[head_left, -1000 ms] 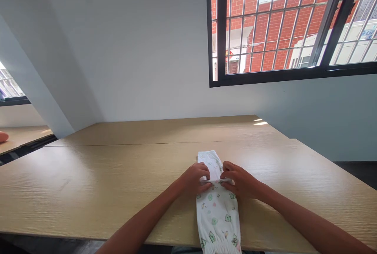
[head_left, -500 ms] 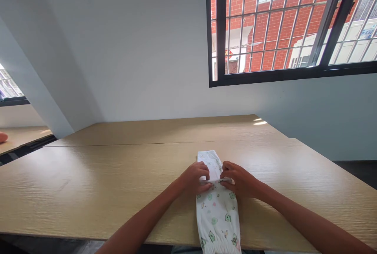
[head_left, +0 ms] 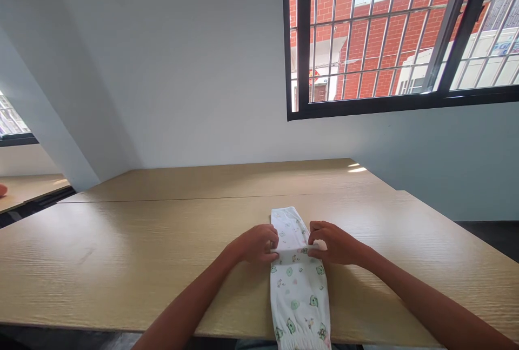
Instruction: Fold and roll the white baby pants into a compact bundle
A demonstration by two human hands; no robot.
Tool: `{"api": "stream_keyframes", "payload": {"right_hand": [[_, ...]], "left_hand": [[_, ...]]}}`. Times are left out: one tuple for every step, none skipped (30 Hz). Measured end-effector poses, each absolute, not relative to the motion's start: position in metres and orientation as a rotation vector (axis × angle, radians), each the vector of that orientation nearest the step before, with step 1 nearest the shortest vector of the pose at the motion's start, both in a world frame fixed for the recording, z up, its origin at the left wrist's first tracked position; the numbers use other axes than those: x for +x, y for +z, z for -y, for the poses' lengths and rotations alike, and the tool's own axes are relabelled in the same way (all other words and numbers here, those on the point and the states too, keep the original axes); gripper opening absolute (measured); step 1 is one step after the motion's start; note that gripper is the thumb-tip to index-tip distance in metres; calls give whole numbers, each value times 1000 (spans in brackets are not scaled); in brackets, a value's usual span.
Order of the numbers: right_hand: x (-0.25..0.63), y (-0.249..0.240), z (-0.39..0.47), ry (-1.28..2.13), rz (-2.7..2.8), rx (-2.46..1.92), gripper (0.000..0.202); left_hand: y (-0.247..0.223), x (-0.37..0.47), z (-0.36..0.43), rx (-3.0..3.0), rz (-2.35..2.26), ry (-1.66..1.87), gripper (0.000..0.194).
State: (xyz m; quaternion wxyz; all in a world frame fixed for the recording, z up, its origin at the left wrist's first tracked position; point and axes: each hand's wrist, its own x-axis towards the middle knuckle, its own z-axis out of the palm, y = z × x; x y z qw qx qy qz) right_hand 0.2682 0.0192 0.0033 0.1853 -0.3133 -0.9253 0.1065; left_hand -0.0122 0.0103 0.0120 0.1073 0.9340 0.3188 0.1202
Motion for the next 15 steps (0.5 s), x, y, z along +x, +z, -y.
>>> {"api": "stream_keyframes", "payload": {"right_hand": [[269,4,-19,296,2616,-881,12],[270,4,-20,293,2627,-882,12],[271,4,-20,295,2640,-885,13],[273,5,-21,299,2654,-891,14],[274,5,-21,305,2667,-899,15],[275,5,-22,312,2679,-909,16],[276,5,-22,319,2691,-917,16],[277,6,-23,326,2699,-920,16],[278,6,-23,333,2705,-920,15],[278,7,-23,340,2707,-917,14],[278,8,-23,348,2709,-910,12],[278,8,-23,355,2710,-900,11],[279,9,-23,363,2711,-889,10],[279,10,-23,374,2713,-876,9],[279,10,-23,386,2716,-862,8]], "left_hand": [[12,-13,-10,2737,-941,354,17],[11,-13,-10,2726,-946,357,17],[10,-13,-11,2718,-952,359,17],[9,-14,-11,2713,-957,359,17],[9,-14,-11,2710,-961,357,17],[9,-15,-12,2708,-962,353,17],[9,-15,-12,2706,-962,345,17],[9,-15,-12,2704,-961,337,17],[10,-15,-12,2702,-960,330,17],[10,-16,-12,2698,-958,324,18],[11,-16,-12,2694,-955,318,18],[11,-16,-12,2690,-951,315,18],[12,-16,-12,2684,-949,317,17],[12,-16,-12,2676,-949,324,16],[12,-17,-12,2664,-949,333,14]]}}
